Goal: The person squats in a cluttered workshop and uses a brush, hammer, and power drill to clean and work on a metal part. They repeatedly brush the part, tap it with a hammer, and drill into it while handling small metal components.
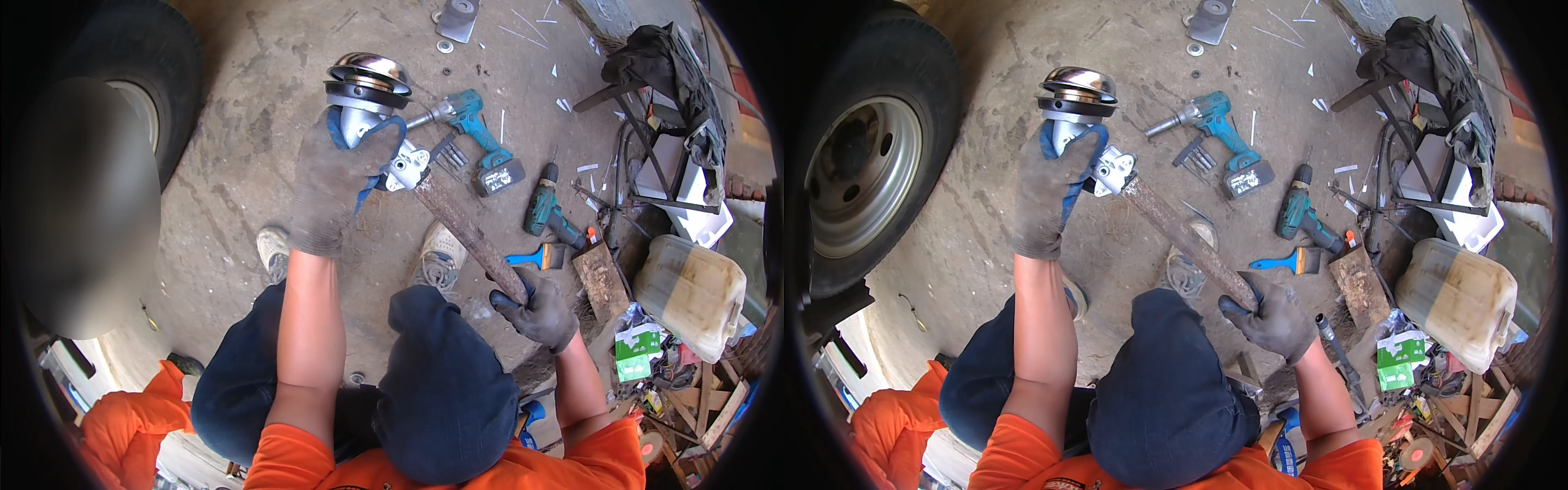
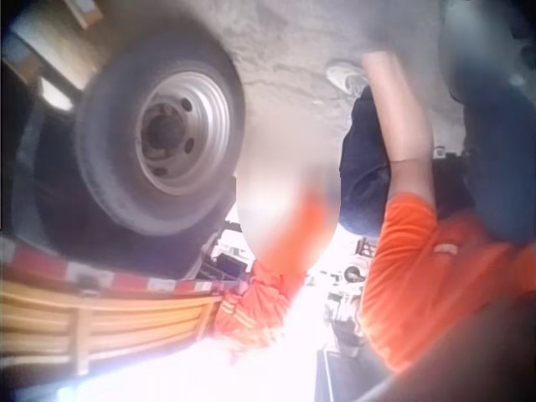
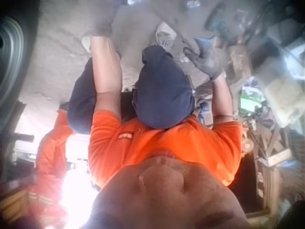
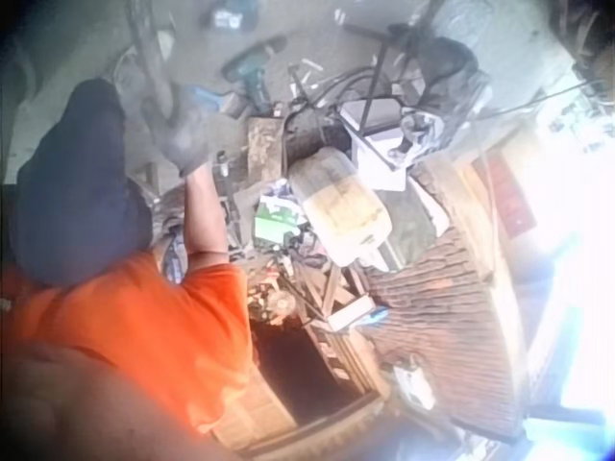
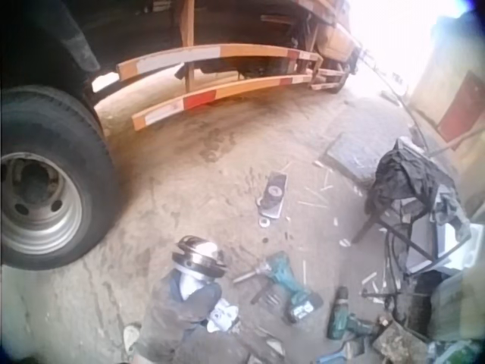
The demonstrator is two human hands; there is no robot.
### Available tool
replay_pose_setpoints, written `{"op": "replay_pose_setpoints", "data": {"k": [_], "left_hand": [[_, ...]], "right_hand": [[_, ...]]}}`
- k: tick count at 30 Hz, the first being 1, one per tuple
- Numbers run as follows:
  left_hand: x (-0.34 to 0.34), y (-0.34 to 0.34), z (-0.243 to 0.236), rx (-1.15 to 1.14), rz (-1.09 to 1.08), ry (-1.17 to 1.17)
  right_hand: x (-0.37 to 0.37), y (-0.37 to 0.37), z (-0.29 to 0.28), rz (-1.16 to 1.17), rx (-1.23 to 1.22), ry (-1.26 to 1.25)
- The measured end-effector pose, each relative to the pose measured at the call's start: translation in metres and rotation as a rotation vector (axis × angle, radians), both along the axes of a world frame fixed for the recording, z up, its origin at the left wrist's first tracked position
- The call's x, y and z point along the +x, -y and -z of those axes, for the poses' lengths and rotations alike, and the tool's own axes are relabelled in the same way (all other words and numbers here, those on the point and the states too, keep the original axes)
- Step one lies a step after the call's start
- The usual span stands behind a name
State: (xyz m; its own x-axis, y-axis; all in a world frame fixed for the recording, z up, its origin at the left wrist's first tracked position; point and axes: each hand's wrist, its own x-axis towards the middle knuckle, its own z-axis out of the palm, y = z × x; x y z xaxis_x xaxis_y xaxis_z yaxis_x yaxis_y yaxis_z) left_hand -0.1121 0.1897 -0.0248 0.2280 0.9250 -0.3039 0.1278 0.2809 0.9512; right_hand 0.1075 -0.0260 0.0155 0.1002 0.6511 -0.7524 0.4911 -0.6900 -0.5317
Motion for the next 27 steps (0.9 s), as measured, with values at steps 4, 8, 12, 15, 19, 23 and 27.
{"op": "replay_pose_setpoints", "data": {"k": [4, 8, 12, 15, 19, 23, 27], "left_hand": [[0.0012, 0.0012, -0.005, -0.083, -0.02, 0.108], [0.0012, 0.0013, -0.0061, -0.114, -0.009, 0.086], [-0.0013, 0.0016, 0.0005, -0.037, -0.006, 0.091], [-0.0028, 0.0006, -0.0003, -0.021, 0.005, 0.062], [-0.0026, 0.0015, -0.0043, -0.058, -0.014, 0.088], [0.003, 0.0056, 0.0022, 0.003, -0.031, 0.069], [-0.0014, 0.0055, 0.0004, -0.088, 0.006, 0.082]], "right_hand": [[-0.0009, -0.0031, -0.0032, -0.017, 0.0, 0.011], [-0.0004, -0.001, 0.0004, -0.041, 0.017, 0.028], [-0.0019, -0.0007, 0.0005, -0.038, 0.01, 0.033], [-0.0032, 0.0001, 0.0006, -0.027, 0.012, 0.029], [-0.0039, 0.0008, 0.0019, -0.045, 0.015, 0.048], [-0.0029, 0.0002, -0.0002, -0.082, 0.062, 0.069], [-0.0001, -0.004, -0.0022, -0.147, 0.02, 0.11]]}}
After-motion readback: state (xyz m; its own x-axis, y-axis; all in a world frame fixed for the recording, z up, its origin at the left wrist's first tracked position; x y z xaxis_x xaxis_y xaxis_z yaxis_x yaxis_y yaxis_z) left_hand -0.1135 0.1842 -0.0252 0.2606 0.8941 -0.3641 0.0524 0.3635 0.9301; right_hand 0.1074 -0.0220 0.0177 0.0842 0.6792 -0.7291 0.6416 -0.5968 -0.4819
